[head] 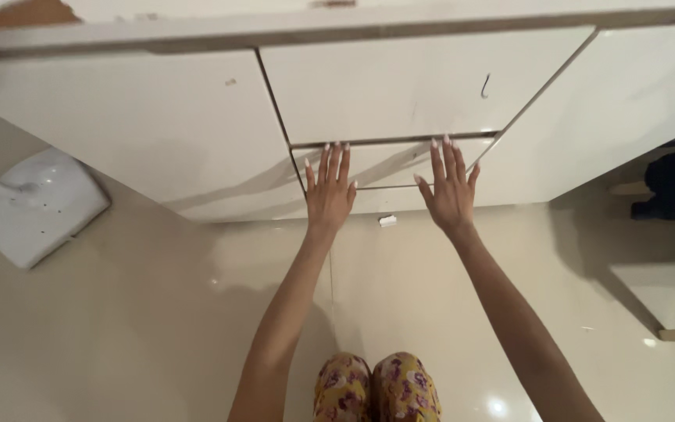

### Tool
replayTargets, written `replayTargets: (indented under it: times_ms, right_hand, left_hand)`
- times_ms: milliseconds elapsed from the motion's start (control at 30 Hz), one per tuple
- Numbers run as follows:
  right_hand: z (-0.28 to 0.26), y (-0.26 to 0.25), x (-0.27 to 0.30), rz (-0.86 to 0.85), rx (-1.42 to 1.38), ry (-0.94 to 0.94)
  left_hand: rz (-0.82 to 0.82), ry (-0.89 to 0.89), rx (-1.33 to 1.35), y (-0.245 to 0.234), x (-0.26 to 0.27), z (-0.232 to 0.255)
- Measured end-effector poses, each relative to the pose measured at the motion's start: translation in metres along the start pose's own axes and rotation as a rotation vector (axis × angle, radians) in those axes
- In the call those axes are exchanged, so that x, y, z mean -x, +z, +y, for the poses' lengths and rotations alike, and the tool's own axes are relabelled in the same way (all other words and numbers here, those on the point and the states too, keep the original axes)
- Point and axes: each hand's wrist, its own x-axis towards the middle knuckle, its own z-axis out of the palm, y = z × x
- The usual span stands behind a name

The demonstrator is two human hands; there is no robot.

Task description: The person opens a drawer, removes a router and other items, then places them into a different drawer. They also pick up a razor and a comb, placing them into the same drawer before closing it. The person then walks to a bed and picks up a folded black garment.

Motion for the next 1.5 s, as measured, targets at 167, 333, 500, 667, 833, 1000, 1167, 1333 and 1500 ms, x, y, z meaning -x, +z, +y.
replayTargets:
  times_ms: [167, 333, 500, 667, 833, 1000, 1167, 1333, 1500]
  right_hand:
    - [-0.003, 0.015, -0.007, 0.043, 0.019, -0.008]
    - [0.000, 0.030, -0.007, 0.135, 0.030, -0.058]
    - [0.001, 0.034, -0.009, 0.155, 0.111, -0.064]
    - [-0.002, 0.041, -0.009, 0.229, 0.100, -0.081]
    - [-0.004, 0.048, -0.002, 0.326, 0.107, -0.077]
    - [-0.002, 0.054, 0.009, 0.389, 0.104, -0.069]
    - [-0.003, 0.060, 0.019, 0.487, 0.044, -0.070]
    - [-0.009, 0.064, 0.031, 0.571, -0.041, -0.029]
    - [-0.008, 0.054, 0.046, 0.567, -0.033, -0.048]
  left_hand:
    - [0.102, 0.009, 0.027, 0.017, 0.006, 0.000]
    - [0.210, 0.021, 0.022, 0.026, 0.004, -0.001]
    - [0.250, 0.001, 0.066, 0.031, -0.004, 0.000]
    - [0.338, 0.013, 0.091, 0.037, -0.002, 0.004]
    - [0.351, 0.030, 0.104, 0.034, 0.006, 0.003]
    - [0.395, 0.066, 0.127, 0.030, 0.019, 0.004]
    - [0.422, 0.074, 0.141, 0.029, 0.031, 0.005]
    - [0.447, 0.058, 0.182, 0.030, 0.046, 0.012]
    - [0.394, 0.018, 0.214, 0.022, 0.062, 0.020]
